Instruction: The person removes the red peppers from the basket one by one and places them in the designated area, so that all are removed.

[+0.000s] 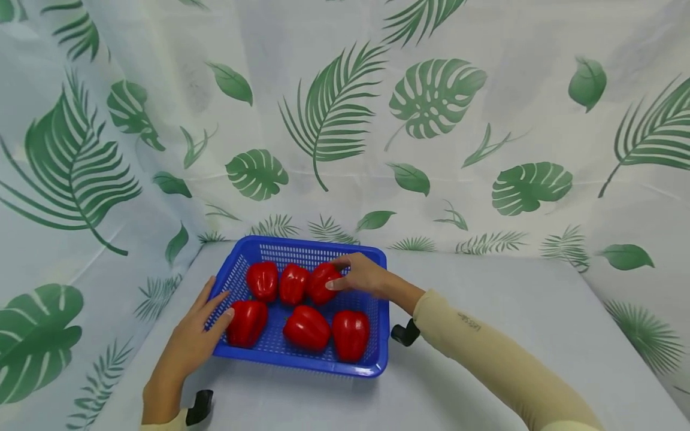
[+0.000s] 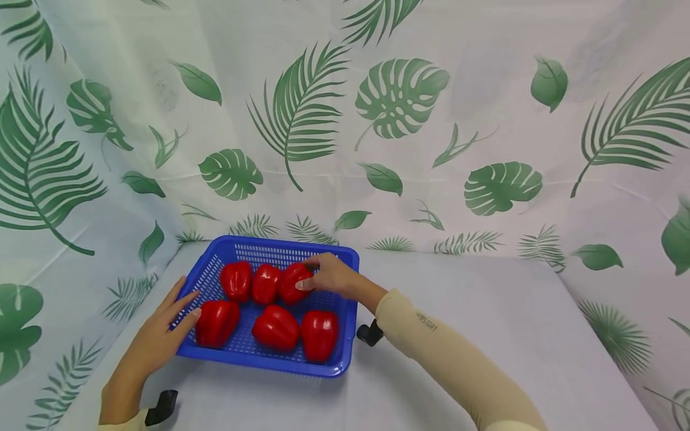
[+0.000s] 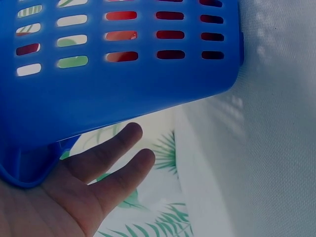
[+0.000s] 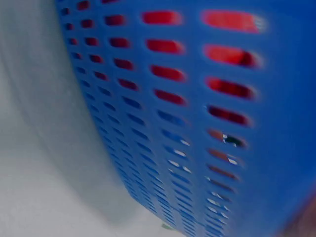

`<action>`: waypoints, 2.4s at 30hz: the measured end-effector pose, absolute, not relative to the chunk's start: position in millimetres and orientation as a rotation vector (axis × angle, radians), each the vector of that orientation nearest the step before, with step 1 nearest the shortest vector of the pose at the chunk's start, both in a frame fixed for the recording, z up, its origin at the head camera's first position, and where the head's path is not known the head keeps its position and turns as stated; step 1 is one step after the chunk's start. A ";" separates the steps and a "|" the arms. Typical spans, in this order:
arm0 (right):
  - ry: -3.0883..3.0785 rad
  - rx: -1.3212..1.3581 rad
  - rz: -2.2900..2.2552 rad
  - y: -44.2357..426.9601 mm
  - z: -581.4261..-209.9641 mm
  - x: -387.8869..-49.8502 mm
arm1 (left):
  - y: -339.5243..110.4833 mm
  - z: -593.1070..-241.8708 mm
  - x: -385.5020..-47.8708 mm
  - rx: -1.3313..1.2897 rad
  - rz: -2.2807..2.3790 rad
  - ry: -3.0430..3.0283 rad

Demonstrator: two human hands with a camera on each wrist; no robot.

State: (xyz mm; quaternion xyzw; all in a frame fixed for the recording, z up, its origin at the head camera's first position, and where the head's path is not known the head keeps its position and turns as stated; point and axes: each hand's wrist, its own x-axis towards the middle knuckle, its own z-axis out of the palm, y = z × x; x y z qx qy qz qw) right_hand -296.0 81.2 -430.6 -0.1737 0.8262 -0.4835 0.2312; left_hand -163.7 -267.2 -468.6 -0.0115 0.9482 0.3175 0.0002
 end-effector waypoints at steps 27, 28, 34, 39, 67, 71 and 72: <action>2.298 -0.484 -1.422 165.5 -387.5 -290.5 | -266.8 -466.6 -162.4 -0.011 0.996 2.987; 2.297 -0.484 -1.424 169.3 -387.1 -290.2 | -267.0 -466.6 -162.3 -0.012 0.995 2.985; 2.319 -0.447 -1.437 195.4 -384.1 -286.9 | -268.1 -466.4 -163.6 0.005 1.008 2.986; 2.338 -0.413 -1.428 214.8 -380.8 -283.6 | -268.8 -466.9 -164.4 0.011 1.002 2.989; 2.255 -0.311 -1.436 280.3 -442.7 -288.9 | -274.7 -465.4 -171.9 0.039 1.063 2.893; 2.247 -0.341 -1.359 277.9 -451.0 -295.2 | -272.8 -465.7 -170.1 0.033 1.058 2.913; 2.251 -0.345 -1.338 276.9 -452.4 -296.4 | -272.5 -465.5 -169.5 0.034 1.061 2.916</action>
